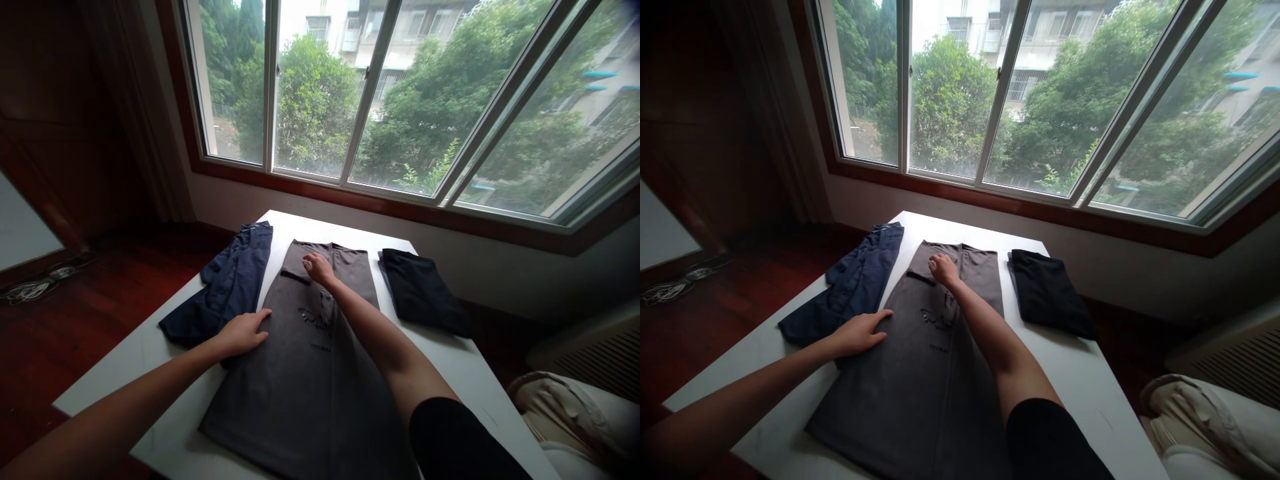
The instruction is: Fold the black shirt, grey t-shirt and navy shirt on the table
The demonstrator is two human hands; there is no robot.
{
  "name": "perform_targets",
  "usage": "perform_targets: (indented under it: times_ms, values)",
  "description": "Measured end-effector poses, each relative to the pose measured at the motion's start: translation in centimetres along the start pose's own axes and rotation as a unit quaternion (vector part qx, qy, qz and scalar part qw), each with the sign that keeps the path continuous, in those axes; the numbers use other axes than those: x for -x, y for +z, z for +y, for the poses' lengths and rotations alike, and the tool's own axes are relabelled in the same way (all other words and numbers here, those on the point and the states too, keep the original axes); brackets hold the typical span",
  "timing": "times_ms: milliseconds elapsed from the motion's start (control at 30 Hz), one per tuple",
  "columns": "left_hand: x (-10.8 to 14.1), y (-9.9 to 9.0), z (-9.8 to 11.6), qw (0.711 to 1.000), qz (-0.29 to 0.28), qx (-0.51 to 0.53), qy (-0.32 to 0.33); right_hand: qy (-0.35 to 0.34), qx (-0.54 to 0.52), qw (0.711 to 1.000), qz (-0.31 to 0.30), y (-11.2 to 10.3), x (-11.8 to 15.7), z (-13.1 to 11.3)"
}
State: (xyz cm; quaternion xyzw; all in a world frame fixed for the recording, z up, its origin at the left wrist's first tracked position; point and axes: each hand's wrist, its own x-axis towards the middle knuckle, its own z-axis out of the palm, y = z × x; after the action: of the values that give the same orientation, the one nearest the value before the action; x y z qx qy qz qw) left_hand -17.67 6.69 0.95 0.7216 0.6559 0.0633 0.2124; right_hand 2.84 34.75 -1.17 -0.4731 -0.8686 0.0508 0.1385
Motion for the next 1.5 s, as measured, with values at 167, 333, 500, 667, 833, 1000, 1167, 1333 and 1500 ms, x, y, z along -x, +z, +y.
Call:
perform_targets:
  times_ms: [167, 333, 500, 667, 833, 1000, 1167, 1333, 1500]
  values:
    - [2.1, -1.2, 1.6, 0.997, -0.070, 0.030, 0.033, 0.020, -0.046, 0.998, -0.035, 1.7, -4.0, -5.3]
    - [5.3, -1.8, 6.0, 0.992, -0.092, -0.021, 0.083, 0.055, 0.011, 0.996, -0.071, 3.7, -6.2, -7.8]
    - [7.7, -1.1, 10.3, 0.977, -0.129, -0.087, 0.143, 0.081, 0.024, 0.995, -0.057, 3.9, -7.4, -7.9]
    - [8.4, 0.8, 11.5, 0.959, -0.200, -0.128, 0.154, 0.082, 0.017, 0.994, -0.066, 3.4, -8.6, -7.0]
    - [8.0, 2.4, 11.2, 0.955, -0.194, -0.137, 0.180, 0.071, 0.016, 0.993, -0.087, 3.1, -9.1, -5.8]
    - [8.0, 2.2, 11.5, 0.956, -0.163, -0.147, 0.197, 0.088, 0.012, 0.993, -0.080, 2.5, -9.3, -4.5]
    - [8.2, 0.9, 12.5, 0.957, -0.162, -0.139, 0.197, 0.113, 0.000, 0.991, -0.065, 2.1, -8.7, -3.0]
    - [8.2, 1.1, 13.3, 0.960, -0.147, -0.136, 0.197, 0.135, -0.030, 0.989, -0.043, 1.4, -8.0, -1.0]
    - [7.7, 3.2, 13.7, 0.944, -0.150, -0.149, 0.253, 0.134, -0.082, 0.987, -0.024, 0.4, -7.2, 2.2]
